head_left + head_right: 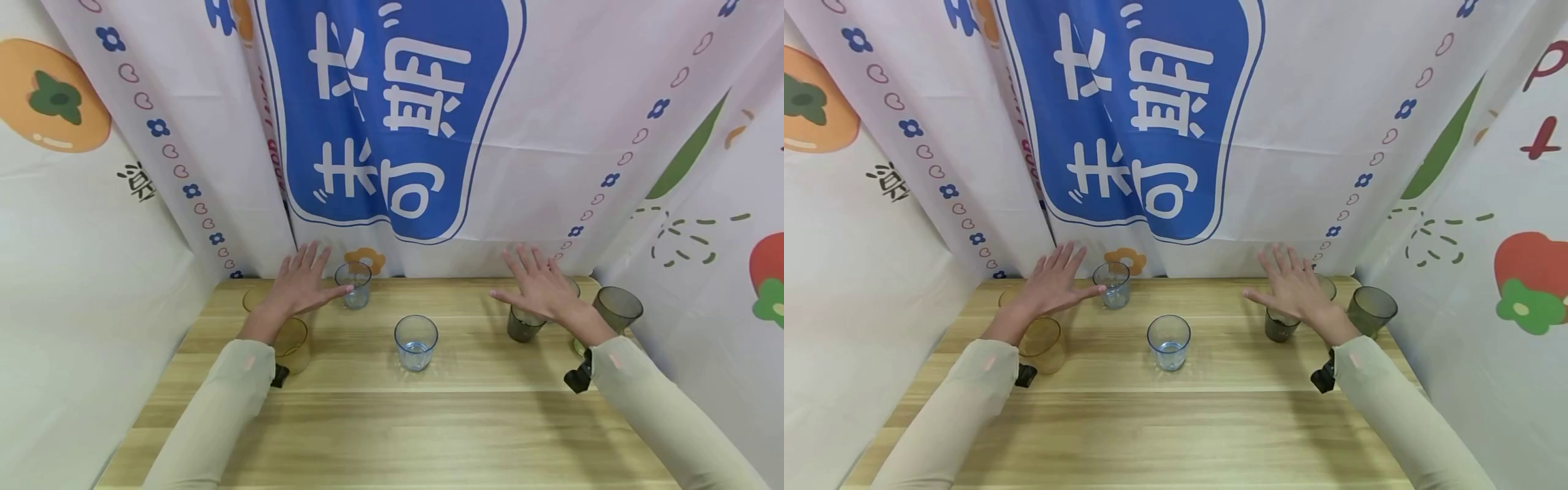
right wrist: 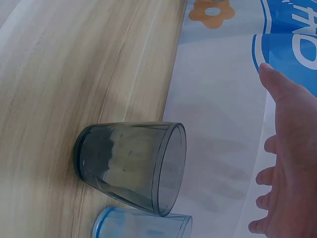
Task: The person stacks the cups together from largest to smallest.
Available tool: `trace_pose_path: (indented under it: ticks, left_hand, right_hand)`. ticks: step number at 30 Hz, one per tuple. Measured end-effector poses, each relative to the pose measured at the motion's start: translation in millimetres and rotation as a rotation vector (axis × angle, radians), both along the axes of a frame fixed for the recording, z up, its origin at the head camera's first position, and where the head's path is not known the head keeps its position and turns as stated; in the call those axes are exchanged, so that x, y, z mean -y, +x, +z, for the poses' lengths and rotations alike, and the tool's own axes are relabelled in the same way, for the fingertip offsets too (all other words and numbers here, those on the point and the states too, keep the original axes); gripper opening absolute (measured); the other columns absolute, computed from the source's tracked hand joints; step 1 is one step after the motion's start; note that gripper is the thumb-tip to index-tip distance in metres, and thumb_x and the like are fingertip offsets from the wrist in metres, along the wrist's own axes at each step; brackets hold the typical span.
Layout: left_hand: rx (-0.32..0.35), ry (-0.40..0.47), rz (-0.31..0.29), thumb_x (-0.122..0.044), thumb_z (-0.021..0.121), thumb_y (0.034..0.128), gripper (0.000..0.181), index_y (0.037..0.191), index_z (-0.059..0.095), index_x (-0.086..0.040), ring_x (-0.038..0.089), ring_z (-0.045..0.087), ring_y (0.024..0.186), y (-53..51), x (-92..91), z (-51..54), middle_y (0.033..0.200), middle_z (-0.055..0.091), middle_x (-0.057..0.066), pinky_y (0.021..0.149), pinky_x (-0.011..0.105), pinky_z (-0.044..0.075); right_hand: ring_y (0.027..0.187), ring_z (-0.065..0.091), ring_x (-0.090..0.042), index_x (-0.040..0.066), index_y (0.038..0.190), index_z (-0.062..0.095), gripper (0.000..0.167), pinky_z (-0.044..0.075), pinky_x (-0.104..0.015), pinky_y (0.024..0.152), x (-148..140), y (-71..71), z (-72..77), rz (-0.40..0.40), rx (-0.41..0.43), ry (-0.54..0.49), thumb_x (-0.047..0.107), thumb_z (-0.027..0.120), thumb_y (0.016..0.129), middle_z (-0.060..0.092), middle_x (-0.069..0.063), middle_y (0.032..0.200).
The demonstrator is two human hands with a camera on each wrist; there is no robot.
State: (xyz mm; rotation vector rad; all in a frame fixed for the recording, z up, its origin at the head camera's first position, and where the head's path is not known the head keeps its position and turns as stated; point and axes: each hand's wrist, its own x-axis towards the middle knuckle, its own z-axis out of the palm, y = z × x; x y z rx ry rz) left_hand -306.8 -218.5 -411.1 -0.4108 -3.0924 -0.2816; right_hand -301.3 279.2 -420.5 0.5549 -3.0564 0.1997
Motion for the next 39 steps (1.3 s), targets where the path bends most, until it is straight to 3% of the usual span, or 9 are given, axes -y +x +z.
trace_pose_path:
  ticks: [10,24,39]
  left_hand:
    - [0.006,0.016,-0.012,-0.087,0.046,0.0921,0.117,0.171,0.011,-0.009,0.045,0.003,0.162,-0.3,-4.0,0.9,0.177,0.003,0.022,0.130,0.069,0.002]
    - [-0.018,0.058,0.003,-0.083,0.054,0.0918,0.115,0.170,0.016,-0.007,0.045,0.010,0.162,-1.5,-18.3,-1.9,0.176,0.009,0.023,0.129,0.070,0.014]
    - [-0.010,0.229,0.005,-0.069,0.067,0.0938,0.110,0.169,0.018,-0.004,0.047,0.012,0.161,0.2,-39.1,-14.1,0.174,0.011,0.027,0.129,0.068,0.016]
  right_hand:
    - [0.159,0.001,-0.053,0.012,0.172,0.008,0.102,0.005,-0.078,0.125,6.7,7.3,0.1,0.025,0.005,-0.027,0.073,0.049,0.101,0.001,-0.024,0.176]
    - [0.159,-0.001,-0.054,0.011,0.171,0.010,0.101,0.005,-0.076,0.126,18.8,24.0,-8.2,0.098,0.007,-0.094,0.068,0.055,0.101,0.000,-0.025,0.175]
    - [0.160,0.012,-0.049,0.006,0.169,0.023,0.099,0.015,-0.069,0.129,49.3,47.2,-18.1,0.214,-0.031,-0.144,0.065,0.061,0.099,0.016,-0.025,0.174]
